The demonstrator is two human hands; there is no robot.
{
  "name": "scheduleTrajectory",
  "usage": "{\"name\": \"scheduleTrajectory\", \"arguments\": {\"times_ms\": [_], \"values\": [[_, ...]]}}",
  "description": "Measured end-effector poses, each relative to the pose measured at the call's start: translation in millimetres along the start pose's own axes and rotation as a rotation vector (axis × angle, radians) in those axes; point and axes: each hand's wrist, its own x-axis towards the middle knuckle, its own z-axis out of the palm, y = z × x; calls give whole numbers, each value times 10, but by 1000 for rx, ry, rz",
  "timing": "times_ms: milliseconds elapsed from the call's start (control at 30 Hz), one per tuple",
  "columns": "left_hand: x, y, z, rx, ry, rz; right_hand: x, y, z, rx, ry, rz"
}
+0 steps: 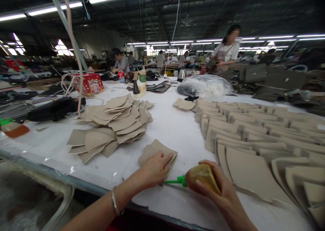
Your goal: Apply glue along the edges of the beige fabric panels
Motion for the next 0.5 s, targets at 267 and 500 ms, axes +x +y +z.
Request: {"name": "scheduleTrajectory", "arguments": {"times_ms": [267, 500], "values": [[-10, 7, 1, 9, -13, -9, -72, -16, 28, 2, 10, 2], [-6, 7, -7, 2, -24, -2, 50, 75, -32, -66, 169, -11]]}}
